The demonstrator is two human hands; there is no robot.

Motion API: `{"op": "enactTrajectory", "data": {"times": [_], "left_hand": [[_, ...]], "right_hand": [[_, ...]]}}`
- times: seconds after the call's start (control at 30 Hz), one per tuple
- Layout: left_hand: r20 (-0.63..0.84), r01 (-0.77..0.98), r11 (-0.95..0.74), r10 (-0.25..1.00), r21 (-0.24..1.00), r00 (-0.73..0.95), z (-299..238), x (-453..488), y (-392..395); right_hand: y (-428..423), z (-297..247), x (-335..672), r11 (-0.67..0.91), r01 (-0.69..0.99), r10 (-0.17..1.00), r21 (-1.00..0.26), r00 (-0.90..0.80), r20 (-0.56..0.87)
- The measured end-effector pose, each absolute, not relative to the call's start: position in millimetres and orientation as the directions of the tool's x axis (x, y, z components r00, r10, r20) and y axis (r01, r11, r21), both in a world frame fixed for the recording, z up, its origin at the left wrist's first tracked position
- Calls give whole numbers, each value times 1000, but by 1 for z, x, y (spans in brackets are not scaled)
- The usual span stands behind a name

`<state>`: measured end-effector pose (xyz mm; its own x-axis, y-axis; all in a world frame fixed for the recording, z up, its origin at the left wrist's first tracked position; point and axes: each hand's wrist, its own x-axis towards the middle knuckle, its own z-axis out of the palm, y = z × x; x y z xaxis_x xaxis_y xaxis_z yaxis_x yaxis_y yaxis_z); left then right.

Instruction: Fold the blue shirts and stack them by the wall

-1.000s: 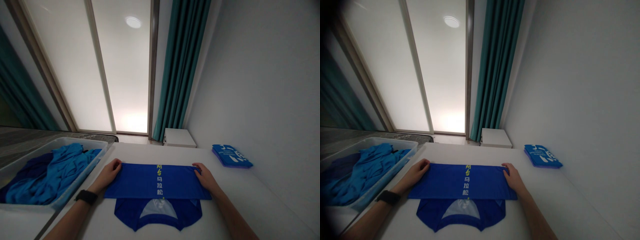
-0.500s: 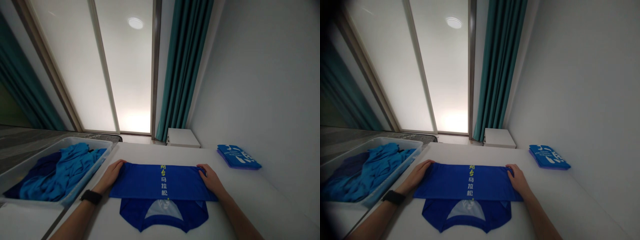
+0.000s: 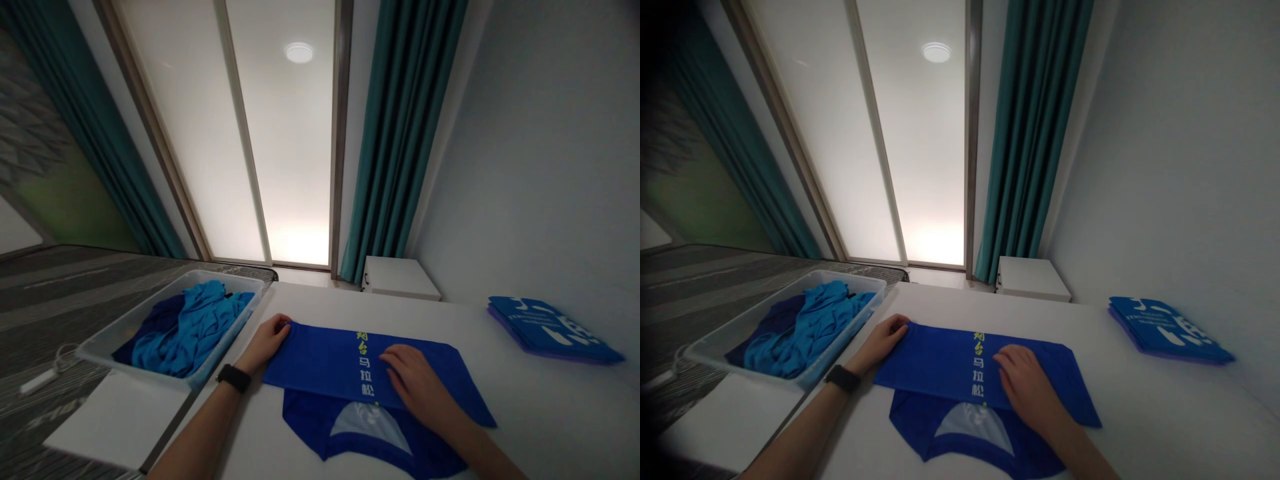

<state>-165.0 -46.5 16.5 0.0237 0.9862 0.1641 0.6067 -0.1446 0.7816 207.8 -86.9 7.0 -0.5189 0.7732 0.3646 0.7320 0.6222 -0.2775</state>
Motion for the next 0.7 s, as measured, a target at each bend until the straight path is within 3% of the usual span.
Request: {"op": "enactTrajectory", "data": {"times": [0.17, 0.37, 0.7], "left_hand": [[162, 620, -145, 986, 771, 29, 15, -167, -48], [190, 599, -185, 980, 779, 55, 7, -169, -48], [232, 618, -185, 973, 764, 4, 1, -165, -44]], "right_hand": [[-121, 31, 103, 814, 481, 571, -325, -763, 302], [-129, 26, 45, 907, 283, 366, -313, -896, 252], [-120, -6, 46, 949, 216, 260, -231, -949, 179]]}}
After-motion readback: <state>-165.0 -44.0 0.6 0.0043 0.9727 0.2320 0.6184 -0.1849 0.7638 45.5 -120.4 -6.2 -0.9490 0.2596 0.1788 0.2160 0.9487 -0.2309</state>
